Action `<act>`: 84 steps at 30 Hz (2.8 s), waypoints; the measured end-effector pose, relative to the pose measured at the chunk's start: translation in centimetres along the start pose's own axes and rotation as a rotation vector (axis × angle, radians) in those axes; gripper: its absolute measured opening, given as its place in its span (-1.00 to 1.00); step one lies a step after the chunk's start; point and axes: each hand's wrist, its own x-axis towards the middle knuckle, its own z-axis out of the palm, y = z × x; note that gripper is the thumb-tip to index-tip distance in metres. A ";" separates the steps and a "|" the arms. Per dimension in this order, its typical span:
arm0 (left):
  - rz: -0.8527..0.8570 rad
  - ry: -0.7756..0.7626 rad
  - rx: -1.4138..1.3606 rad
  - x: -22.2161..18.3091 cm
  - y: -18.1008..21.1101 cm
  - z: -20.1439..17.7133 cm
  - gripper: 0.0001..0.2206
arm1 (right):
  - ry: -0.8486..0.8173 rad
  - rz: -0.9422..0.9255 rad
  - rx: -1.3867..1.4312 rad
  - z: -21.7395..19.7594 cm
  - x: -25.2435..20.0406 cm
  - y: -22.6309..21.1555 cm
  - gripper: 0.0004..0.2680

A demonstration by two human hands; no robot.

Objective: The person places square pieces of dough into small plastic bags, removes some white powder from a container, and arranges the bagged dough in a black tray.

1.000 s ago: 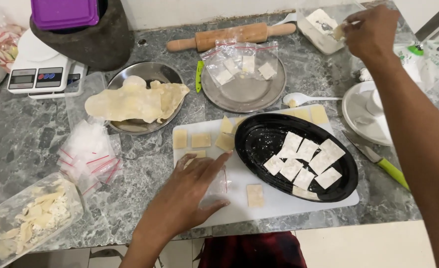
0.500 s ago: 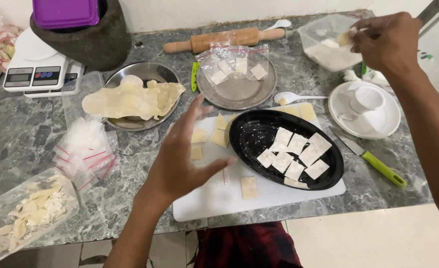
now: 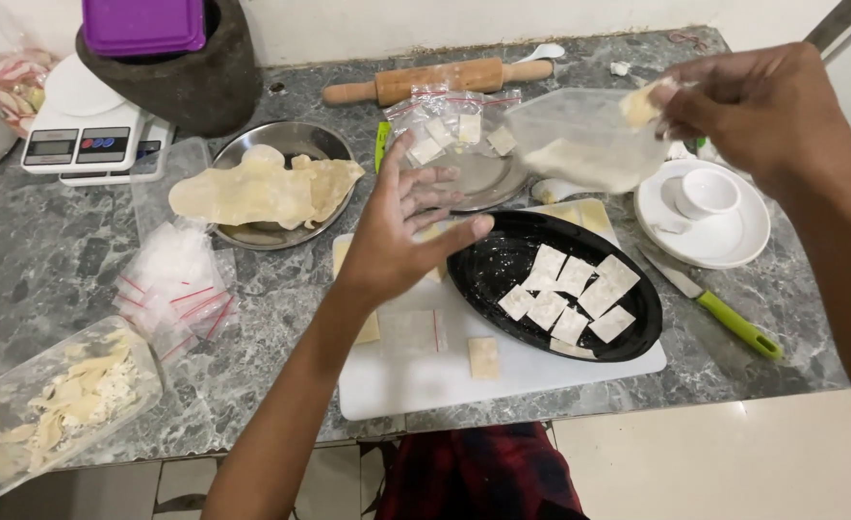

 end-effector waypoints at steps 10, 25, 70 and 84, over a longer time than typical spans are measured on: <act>-0.123 -0.032 0.132 3.7 -1.0 1.1 0.30 | -0.095 -0.057 0.003 -0.2 -4.1 -5.5 -0.93; 0.662 -0.137 -0.113 -1.5 -1.9 -1.4 -0.18 | -0.126 -0.429 -0.230 0.4 -8.4 -8.8 -0.92; 0.799 0.029 0.343 -3.6 -5.4 -2.0 -0.07 | -0.663 -0.045 -0.651 7.0 -5.6 -10.7 -0.85; 0.605 0.005 0.347 -3.9 -4.0 -2.0 -0.06 | -0.678 0.021 -0.230 11.3 -5.1 -11.9 -0.90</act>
